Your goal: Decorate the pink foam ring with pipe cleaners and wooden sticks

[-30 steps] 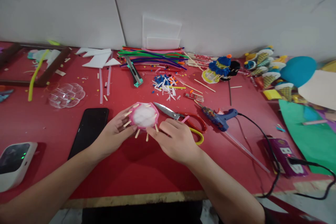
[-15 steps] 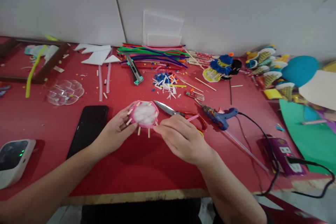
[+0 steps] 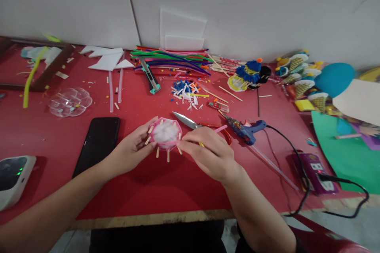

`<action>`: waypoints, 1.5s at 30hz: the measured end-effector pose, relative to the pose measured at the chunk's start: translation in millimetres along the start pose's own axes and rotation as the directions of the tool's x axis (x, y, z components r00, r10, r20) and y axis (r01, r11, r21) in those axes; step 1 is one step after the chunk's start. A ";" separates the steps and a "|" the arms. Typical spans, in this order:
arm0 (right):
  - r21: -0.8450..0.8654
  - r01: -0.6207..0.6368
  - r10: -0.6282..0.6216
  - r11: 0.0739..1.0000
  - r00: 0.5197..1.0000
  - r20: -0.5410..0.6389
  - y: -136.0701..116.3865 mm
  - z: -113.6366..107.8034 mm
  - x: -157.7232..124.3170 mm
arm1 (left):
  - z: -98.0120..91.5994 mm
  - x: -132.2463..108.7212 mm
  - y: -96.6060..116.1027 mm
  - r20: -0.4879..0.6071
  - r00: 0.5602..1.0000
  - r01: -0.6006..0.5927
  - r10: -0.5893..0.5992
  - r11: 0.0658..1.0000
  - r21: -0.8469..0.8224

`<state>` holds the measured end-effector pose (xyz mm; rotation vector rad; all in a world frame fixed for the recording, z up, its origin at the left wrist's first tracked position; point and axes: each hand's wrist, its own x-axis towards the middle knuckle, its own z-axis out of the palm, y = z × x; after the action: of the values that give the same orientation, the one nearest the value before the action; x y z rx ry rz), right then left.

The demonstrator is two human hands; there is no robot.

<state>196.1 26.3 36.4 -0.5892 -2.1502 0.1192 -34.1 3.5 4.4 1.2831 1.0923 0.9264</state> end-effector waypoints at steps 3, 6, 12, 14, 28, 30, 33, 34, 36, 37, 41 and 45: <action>-0.005 0.015 -0.015 1.000 1.000 -0.007 0.7 -0.1 -0.1 | 0.3 -0.4 1.0 0.001 1.000 -0.003 0.003 1.000 0.018; -0.062 -0.028 0.027 0.998 0.999 -0.018 4.8 0.1 -1.1 | 0.4 -1.1 2.4 0.046 0.999 0.007 -0.006 1.000 -0.009; -0.201 -0.155 0.152 0.967 0.988 -0.032 12.2 3.6 -0.9 | -0.5 -1.3 4.3 0.104 0.994 0.033 -0.025 0.996 -0.079; -0.201 -0.186 0.186 0.962 0.982 -0.021 13.3 5.6 -0.4 | -1.0 -1.0 4.6 0.117 0.993 0.037 -0.024 0.993 -0.113; -0.165 -0.251 0.252 0.954 0.968 -0.012 15.2 12.6 -0.6 | 1.3 2.3 7.8 -0.007 0.982 0.176 -0.190 0.920 -0.351; -0.171 -0.240 0.236 0.956 0.971 -0.043 16.3 12.1 0.5 | 1.7 3.0 6.8 -0.044 0.978 0.169 -0.205 0.896 -0.410; -0.243 -0.229 0.206 0.943 0.971 -0.118 19.4 1.5 3.5 | 0.3 5.1 5.8 -0.088 0.975 0.140 -0.202 0.877 -0.460; -0.288 -0.242 0.207 0.926 0.967 -0.148 21.3 -5.4 4.5 | -0.5 5.8 6.0 -0.094 0.975 0.133 -0.200 0.872 -0.470; -0.378 -0.325 0.255 0.867 0.941 -0.224 27.8 -23.8 4.9 | -2.2 6.8 7.3 -0.115 0.972 0.123 -0.203 0.864 -0.488; -0.405 -0.394 0.303 0.825 0.914 -0.270 33.0 -34.5 3.3 | -2.9 7.1 8.2 -0.132 0.969 0.116 -0.207 0.860 -0.497; -0.530 -0.447 0.458 0.720 0.881 -0.122 73.0 -76.9 -24.2 | -3.9 6.9 11.6 -0.217 0.949 0.092 -0.229 0.859 -0.504; -0.468 -0.145 0.273 0.872 0.937 0.218 125.1 -105.7 -71.9 | -3.9 7.0 13.3 -0.262 0.936 0.062 -0.235 0.844 -0.533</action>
<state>360.9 91.0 11.5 -1.1358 -2.3942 -0.1930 -35.3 12.5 17.1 0.6020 1.0693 1.2335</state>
